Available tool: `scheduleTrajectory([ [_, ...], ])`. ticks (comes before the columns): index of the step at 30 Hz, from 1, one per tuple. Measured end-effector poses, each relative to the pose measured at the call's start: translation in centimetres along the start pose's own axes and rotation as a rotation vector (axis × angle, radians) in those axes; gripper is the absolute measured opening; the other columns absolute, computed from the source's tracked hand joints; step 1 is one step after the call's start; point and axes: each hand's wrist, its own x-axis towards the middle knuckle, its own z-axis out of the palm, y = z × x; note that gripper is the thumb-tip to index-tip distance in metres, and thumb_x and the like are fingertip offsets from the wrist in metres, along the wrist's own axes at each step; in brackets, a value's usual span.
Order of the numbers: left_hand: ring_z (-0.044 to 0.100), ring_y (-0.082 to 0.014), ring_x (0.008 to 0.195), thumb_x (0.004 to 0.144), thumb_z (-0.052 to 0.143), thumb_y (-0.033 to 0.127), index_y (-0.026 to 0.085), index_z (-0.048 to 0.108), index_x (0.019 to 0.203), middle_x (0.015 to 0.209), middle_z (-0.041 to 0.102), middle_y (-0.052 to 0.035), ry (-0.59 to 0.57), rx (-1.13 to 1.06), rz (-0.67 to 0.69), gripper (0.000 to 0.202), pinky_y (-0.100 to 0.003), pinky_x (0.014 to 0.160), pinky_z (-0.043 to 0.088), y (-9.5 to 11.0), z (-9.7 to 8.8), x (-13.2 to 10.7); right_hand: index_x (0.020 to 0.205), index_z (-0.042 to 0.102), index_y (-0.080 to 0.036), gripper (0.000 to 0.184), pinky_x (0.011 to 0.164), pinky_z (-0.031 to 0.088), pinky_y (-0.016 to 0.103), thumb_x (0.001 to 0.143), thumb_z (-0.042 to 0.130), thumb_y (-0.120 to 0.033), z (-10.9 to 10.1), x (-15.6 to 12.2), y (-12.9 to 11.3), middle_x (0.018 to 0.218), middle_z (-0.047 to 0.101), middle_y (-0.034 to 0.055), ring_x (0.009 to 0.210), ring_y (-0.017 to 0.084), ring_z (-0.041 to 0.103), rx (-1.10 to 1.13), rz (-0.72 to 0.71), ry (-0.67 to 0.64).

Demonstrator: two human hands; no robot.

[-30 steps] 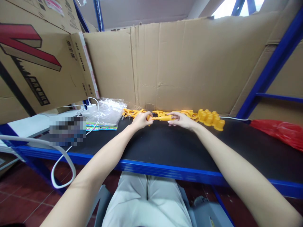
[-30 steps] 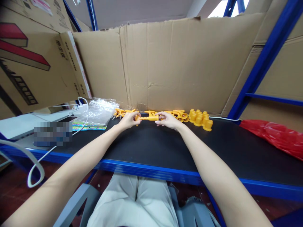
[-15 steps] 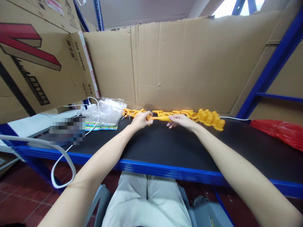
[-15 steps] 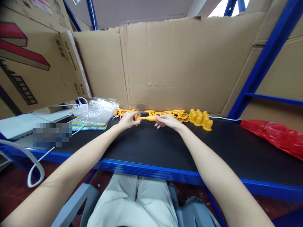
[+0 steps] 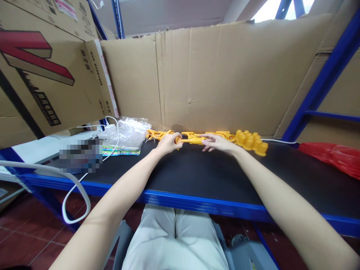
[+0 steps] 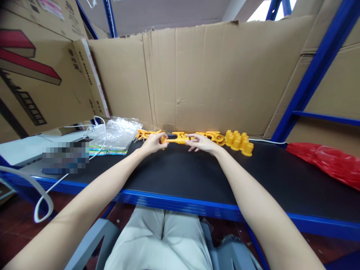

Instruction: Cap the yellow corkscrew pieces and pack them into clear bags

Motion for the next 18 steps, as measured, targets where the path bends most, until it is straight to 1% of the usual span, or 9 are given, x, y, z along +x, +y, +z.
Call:
scheduleTrajectory([
  [2,0.048,-0.0092,0.055,0.068,0.058,0.028,0.020,0.058,0.086,0.059,0.053,0.0042,-0.001,-0.002,-0.002,0.019,-0.020,0.055,0.035,-0.03,0.02,0.01,0.117,0.046,-0.021,0.056,0.063,0.050,0.024,0.069,0.065,-0.040,-0.16,-0.03,0.01,0.108,0.060,0.0090,0.075,0.014,0.065,-0.017,-0.051,-0.008],
  [4,0.048,-0.0092,0.054,0.068,0.058,0.027,0.020,0.058,0.086,0.059,0.053,0.0043,0.001,-0.005,0.001,0.019,-0.020,0.055,0.034,-0.05,0.02,0.00,0.112,0.048,-0.020,0.052,0.063,0.049,0.025,0.067,0.067,-0.039,-0.11,0.06,0.07,0.102,0.061,0.0079,0.073,0.014,0.064,-0.016,-0.073,0.002],
  [7,0.046,-0.0089,0.053,0.068,0.058,0.027,0.019,0.058,0.086,0.059,0.053,0.0040,0.005,-0.004,0.015,0.020,-0.020,0.054,0.033,0.02,-0.03,-0.04,0.103,0.051,-0.017,0.043,0.064,0.049,0.027,0.069,0.063,-0.042,0.17,0.21,0.09,0.092,0.065,0.0073,0.068,0.014,0.064,-0.004,-0.070,0.010],
  [10,0.045,-0.0089,0.053,0.069,0.058,0.028,0.019,0.058,0.086,0.060,0.053,0.0038,0.011,0.013,0.024,0.020,-0.020,0.055,0.033,0.16,-0.11,-0.10,0.094,0.054,-0.016,0.038,0.064,0.048,0.028,0.073,0.057,-0.048,0.41,0.16,-0.11,0.085,0.067,0.0091,0.067,0.015,0.064,0.012,-0.042,-0.002],
  [15,0.045,-0.0090,0.053,0.069,0.057,0.029,0.020,0.058,0.088,0.060,0.054,0.0036,0.003,0.032,0.021,0.021,-0.021,0.057,0.034,0.23,-0.08,-0.11,0.086,0.057,-0.014,0.041,0.065,0.049,0.030,0.074,0.054,-0.053,0.58,-0.11,-0.44,0.082,0.067,0.0111,0.066,0.016,0.064,0.057,-0.010,-0.003],
  [18,0.046,-0.0094,0.054,0.069,0.057,0.029,0.020,0.058,0.089,0.061,0.054,0.0033,-0.006,0.027,0.009,0.022,-0.021,0.058,0.035,0.27,-0.01,-0.11,0.077,0.059,-0.013,0.042,0.065,0.050,0.030,0.074,0.053,-0.055,0.74,-0.18,-0.52,0.078,0.068,0.0113,0.065,0.017,0.064,0.075,0.003,-0.007],
])
